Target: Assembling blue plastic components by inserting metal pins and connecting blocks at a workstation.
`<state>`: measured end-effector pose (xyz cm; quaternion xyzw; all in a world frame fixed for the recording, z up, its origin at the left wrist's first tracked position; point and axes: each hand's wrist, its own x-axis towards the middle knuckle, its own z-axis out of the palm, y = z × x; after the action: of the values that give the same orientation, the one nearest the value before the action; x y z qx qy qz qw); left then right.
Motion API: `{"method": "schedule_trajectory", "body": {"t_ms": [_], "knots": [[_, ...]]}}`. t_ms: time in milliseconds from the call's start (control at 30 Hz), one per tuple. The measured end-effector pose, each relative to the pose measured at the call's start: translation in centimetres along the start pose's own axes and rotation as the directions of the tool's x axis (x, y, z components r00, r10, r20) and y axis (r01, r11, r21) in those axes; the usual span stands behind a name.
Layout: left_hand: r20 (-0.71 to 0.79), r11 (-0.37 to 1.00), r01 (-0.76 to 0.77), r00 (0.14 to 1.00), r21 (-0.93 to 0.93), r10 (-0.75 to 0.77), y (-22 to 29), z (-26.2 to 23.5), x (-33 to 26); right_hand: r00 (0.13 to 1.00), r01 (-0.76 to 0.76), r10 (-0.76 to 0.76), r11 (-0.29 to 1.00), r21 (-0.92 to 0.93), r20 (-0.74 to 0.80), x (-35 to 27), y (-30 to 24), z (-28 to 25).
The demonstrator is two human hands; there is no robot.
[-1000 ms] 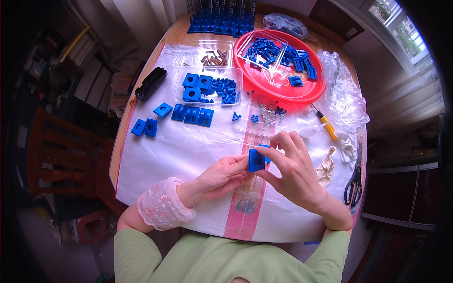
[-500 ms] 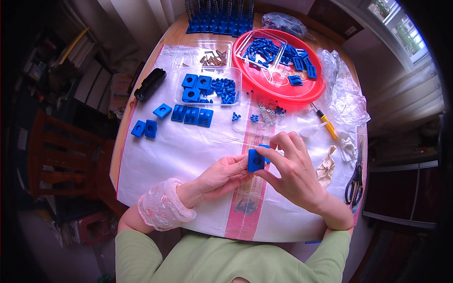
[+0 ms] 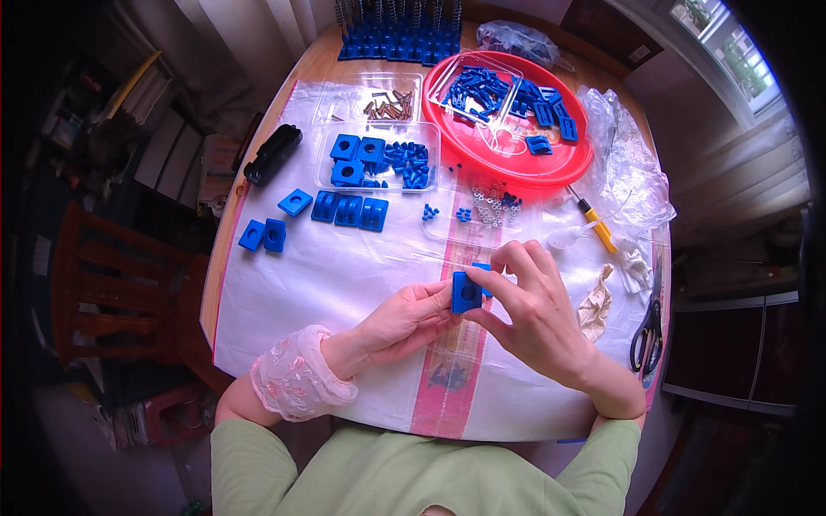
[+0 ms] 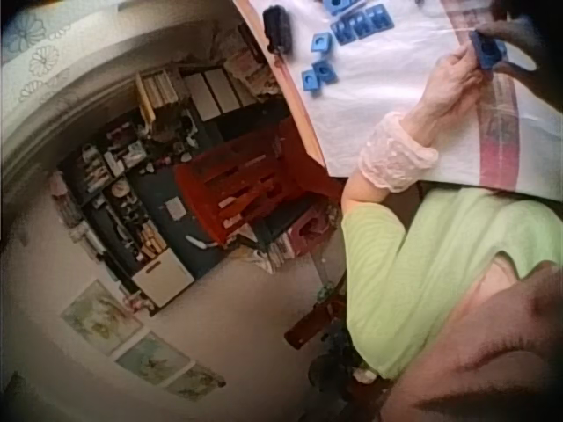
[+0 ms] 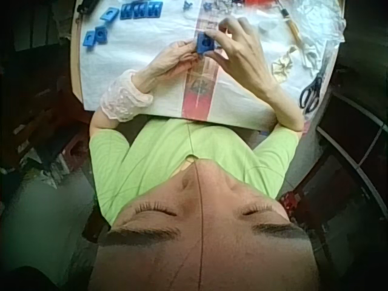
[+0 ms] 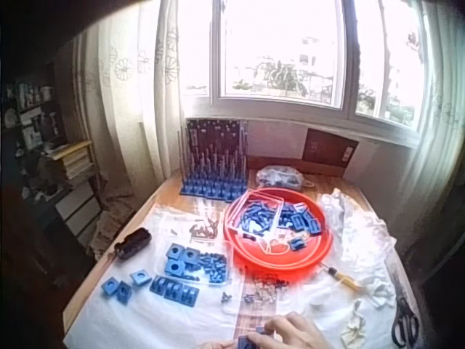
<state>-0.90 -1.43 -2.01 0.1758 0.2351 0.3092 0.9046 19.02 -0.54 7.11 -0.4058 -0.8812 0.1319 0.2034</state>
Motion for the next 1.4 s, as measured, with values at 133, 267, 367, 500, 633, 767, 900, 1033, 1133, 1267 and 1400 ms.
{"method": "schedule_trajectory", "body": {"t_ms": [133,267,367,500,633,767,900,1033,1133,1267,1400], "knots": [[-0.009,1.0,0.002,1.0,-0.002,-0.002,-0.23,-0.37,0.1,1.0,0.002,-0.002,1.0,-0.011,-0.005,-0.03,-0.07,0.03],[0.003,1.0,-0.008,1.0,0.0,0.008,0.0,0.11,0.03,1.0,0.001,-0.001,1.0,-0.009,-0.003,-0.03,-0.05,0.07],[-0.003,1.0,-0.004,1.0,0.013,0.004,0.11,0.28,-0.02,1.0,0.001,-0.001,1.0,-0.009,-0.002,-0.03,-0.03,0.09],[0.005,1.0,-0.009,1.0,0.016,0.009,-0.06,-0.02,0.03,1.0,0.001,-0.001,1.0,-0.006,0.002,-0.03,-0.05,0.11],[0.009,1.0,-0.014,1.0,0.009,0.014,-0.12,-0.07,0.09,1.0,0.002,-0.002,1.0,0.001,-0.005,-0.03,0.02,0.19],[0.003,1.0,-0.01,1.0,0.003,0.01,-0.1,-0.1,0.06,1.0,0.002,-0.002,1.0,0.002,-0.004,-0.03,0.02,0.2],[0.003,1.0,-0.008,1.0,0.013,0.007,0.02,0.0,0.01,1.0,-0.001,0.001,1.0,0.006,-0.001,-0.03,0.02,0.2],[-0.012,1.0,-0.003,1.0,0.013,0.004,-0.02,0.01,-0.02,1.0,0.002,-0.002,1.0,0.006,-0.006,0.03,0.03,0.22],[-0.012,1.0,-0.007,1.0,0.012,0.007,-0.08,-0.04,0.01,1.0,0.002,-0.002,1.0,0.008,-0.005,-0.01,0.08,0.24],[-0.016,1.0,-0.011,1.0,0.013,0.011,-0.05,0.14,0.02,1.0,0.003,-0.003,1.0,0.01,-0.003,-0.02,0.12,0.28],[-0.011,1.0,-0.012,1.0,0.024,0.013,-0.14,-0.12,0.06,1.0,0.004,-0.004,1.0,0.02,-0.002,-0.03,0.13,0.32]]}}
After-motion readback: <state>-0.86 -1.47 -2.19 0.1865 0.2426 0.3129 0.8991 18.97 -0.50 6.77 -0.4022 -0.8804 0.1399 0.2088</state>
